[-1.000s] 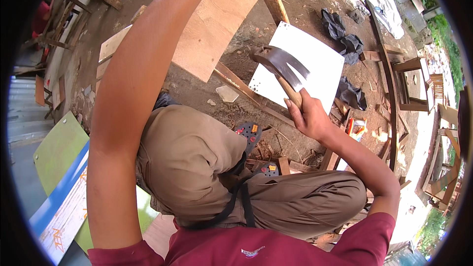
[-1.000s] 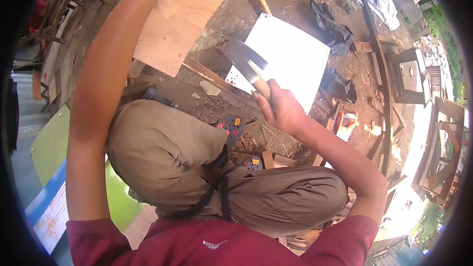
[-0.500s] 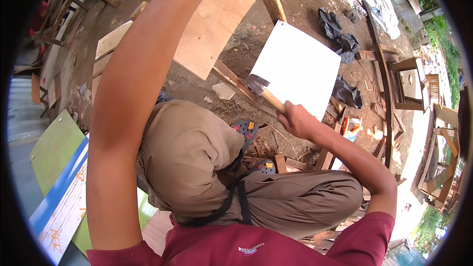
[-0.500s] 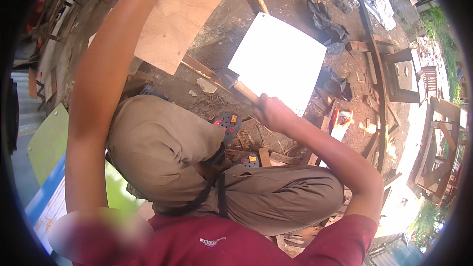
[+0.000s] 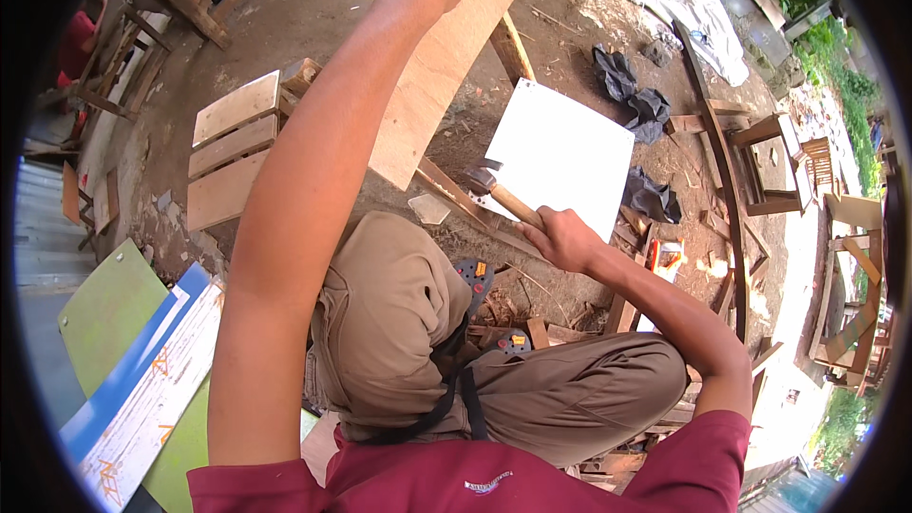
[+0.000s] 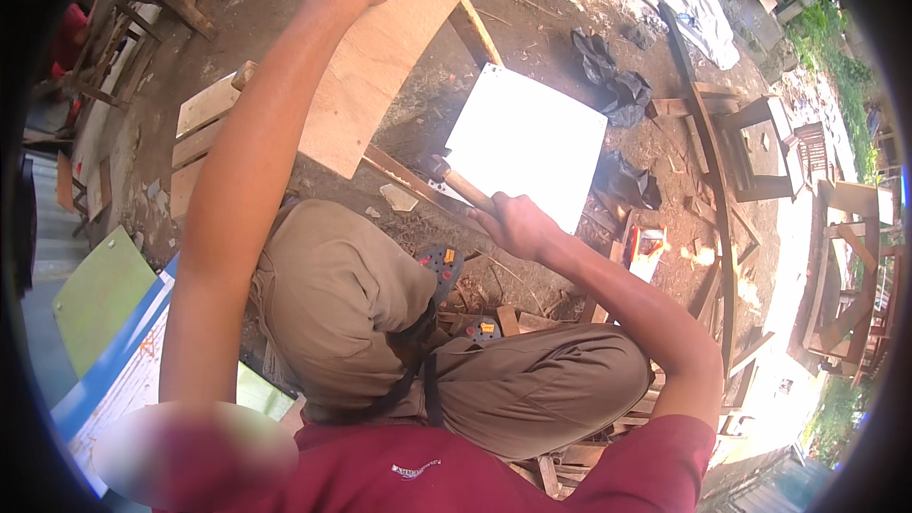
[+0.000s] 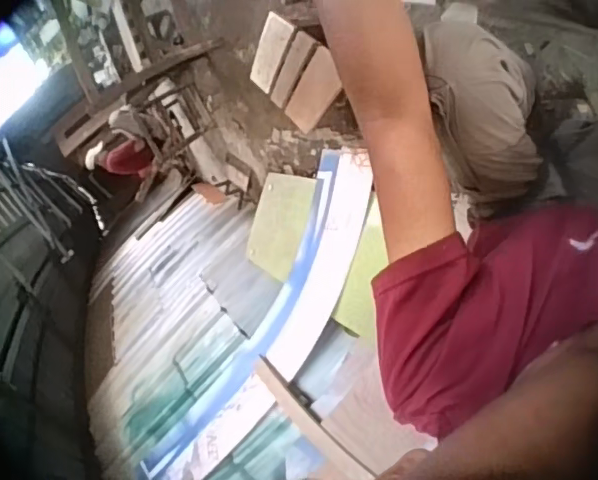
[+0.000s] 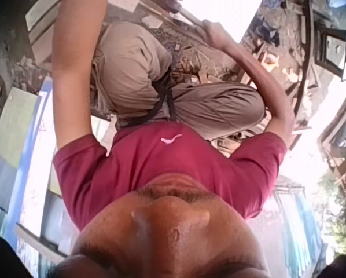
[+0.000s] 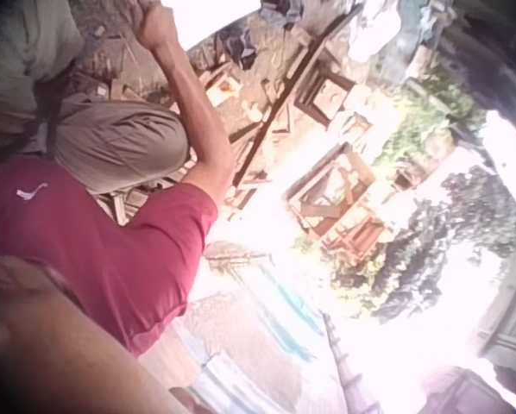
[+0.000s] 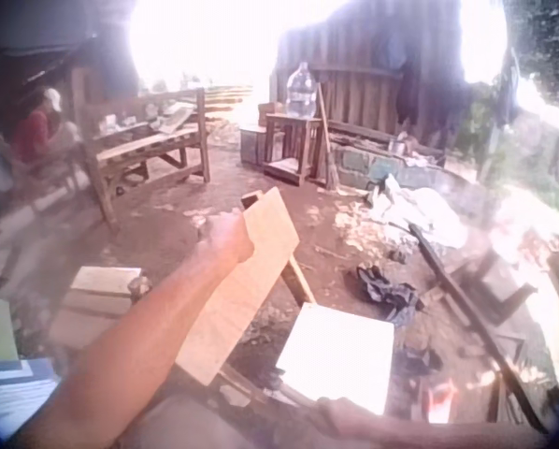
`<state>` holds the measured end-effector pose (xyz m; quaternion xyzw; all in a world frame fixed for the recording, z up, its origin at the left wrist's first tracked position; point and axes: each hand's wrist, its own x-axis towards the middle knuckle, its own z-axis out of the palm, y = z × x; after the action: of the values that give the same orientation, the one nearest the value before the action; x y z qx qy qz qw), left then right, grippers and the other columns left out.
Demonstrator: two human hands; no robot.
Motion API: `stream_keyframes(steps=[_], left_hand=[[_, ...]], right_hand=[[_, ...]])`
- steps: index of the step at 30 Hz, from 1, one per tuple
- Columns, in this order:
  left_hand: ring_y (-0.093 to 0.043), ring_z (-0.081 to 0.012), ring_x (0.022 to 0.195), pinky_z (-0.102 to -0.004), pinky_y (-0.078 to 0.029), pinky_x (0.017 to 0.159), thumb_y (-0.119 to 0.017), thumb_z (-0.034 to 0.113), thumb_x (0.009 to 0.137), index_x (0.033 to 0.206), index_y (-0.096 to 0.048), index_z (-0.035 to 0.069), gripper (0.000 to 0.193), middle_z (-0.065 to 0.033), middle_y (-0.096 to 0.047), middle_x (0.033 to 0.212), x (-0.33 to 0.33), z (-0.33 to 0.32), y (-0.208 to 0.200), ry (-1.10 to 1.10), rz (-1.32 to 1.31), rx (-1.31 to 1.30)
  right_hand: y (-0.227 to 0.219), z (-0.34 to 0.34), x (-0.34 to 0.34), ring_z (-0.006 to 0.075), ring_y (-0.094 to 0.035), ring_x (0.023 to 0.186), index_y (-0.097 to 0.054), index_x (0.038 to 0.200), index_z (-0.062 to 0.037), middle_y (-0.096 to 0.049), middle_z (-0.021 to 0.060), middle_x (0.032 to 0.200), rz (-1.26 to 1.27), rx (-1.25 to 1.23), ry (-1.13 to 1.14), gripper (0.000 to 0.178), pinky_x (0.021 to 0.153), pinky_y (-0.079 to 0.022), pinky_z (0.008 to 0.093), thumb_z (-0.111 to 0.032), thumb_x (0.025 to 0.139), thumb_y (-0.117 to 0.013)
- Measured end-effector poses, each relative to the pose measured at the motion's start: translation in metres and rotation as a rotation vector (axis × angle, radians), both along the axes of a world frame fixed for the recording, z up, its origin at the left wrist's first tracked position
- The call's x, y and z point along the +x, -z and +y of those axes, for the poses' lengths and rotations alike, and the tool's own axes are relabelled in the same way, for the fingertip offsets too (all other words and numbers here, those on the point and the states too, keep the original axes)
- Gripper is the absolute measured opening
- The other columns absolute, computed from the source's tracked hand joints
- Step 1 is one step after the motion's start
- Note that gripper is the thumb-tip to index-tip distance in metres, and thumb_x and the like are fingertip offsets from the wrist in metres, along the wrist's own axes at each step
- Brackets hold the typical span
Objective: The person hammers nails into a white board, then saws a curved wooden piece and fits it into a wooden frame. They use a hammer, hand saw, and knife to shape and assemble the components.
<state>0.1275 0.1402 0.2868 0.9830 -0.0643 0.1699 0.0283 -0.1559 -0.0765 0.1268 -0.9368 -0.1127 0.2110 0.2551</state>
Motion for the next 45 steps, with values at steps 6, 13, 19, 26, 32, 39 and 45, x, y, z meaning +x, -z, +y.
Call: stream_keyframes(steps=[6,13,19,26,32,39,45], left_hand=[[-0.072,-0.0372,0.106,-0.0478,-0.057,0.092,-0.066,0.023,0.087,0.115,-0.068,0.0,0.036,-0.026,-0.072,0.112,-0.004,0.018,0.002,-0.014,0.03,-0.052],[-0.07,-0.0316,0.116,-0.0428,-0.059,0.092,-0.065,0.02,0.089,0.129,-0.066,0.004,0.043,-0.0162,-0.071,0.126,-0.025,0.0,-0.019,-0.047,0.182,-0.05],[-0.07,-0.0342,0.113,-0.0463,-0.057,0.092,-0.085,0.041,0.076,0.125,-0.067,0.004,0.063,-0.0185,-0.073,0.12,-0.019,0.005,-0.01,-0.049,0.128,-0.061],[-0.07,-0.0365,0.115,-0.0471,-0.058,0.093,-0.072,0.026,0.085,0.125,-0.065,0.003,0.048,-0.0201,-0.072,0.121,-0.025,-0.001,-0.02,-0.043,0.173,-0.107],[-0.069,-0.0377,0.115,-0.0456,-0.058,0.093,-0.064,0.02,0.087,0.126,-0.063,0.0,0.043,-0.0209,-0.072,0.121,-0.027,0.011,-0.017,-0.025,0.19,-0.139],[-0.069,-0.0349,0.116,-0.0445,-0.058,0.092,-0.065,0.019,0.087,0.125,-0.064,0.001,0.042,-0.0211,-0.07,0.124,-0.03,-0.001,-0.021,-0.04,0.217,-0.152],[-0.069,-0.0348,0.117,-0.0441,-0.058,0.092,-0.067,0.021,0.086,0.125,-0.064,0.001,0.044,-0.0199,-0.07,0.125,-0.027,0.001,-0.018,-0.06,0.21,-0.145]], right_hand=[[-0.032,0.032,0.012,0.0457,-0.068,0.069,-0.053,0.103,0.009,-0.065,0.0275,0.07,-0.002,0.26,0.222,0.051,0.065,-0.052,0.0522,-0.042,0.106,-0.053],[0.003,-0.012,-0.013,0.0422,-0.067,0.068,-0.059,0.091,0.007,-0.064,0.0269,0.071,0.076,0.13,0.155,0.052,0.065,-0.051,0.0502,-0.043,0.106,-0.052],[-0.023,-0.016,0.085,0.0379,-0.066,0.06,-0.059,0.089,0.0063,-0.063,0.0238,0.065,-0.352,0.208,0.473,0.055,0.058,-0.05,0.0481,-0.045,0.107,-0.05],[0.015,-0.023,0.168,0.0394,-0.069,0.067,-0.056,0.096,0.0052,-0.065,0.0245,0.07,-0.676,0.222,0.559,0.049,0.063,-0.052,0.0477,-0.042,0.107,-0.049],[0.016,-0.031,0.149,0.026,-0.065,0.048,-0.057,0.085,0.0044,-0.065,0.0159,0.067,-0.035,0.102,0.616,0.061,0.042,-0.053,0.0387,-0.051,0.106,-0.045],[-0.011,-0.014,0.17,0.0171,-0.057,0.045,-0.055,0.092,0.0018,-0.058,0.007,0.061,-0.445,0.643,0.831,0.055,0.043,-0.046,0.0338,-0.051,0.106,-0.048],[0.026,0.0,0.143,0.0292,-0.068,0.053,-0.062,0.095,0.0093,-0.067,0.0207,0.07,-0.001,0.121,0.726,0.063,0.048,-0.056,0.0422,-0.05,0.107,-0.044]])
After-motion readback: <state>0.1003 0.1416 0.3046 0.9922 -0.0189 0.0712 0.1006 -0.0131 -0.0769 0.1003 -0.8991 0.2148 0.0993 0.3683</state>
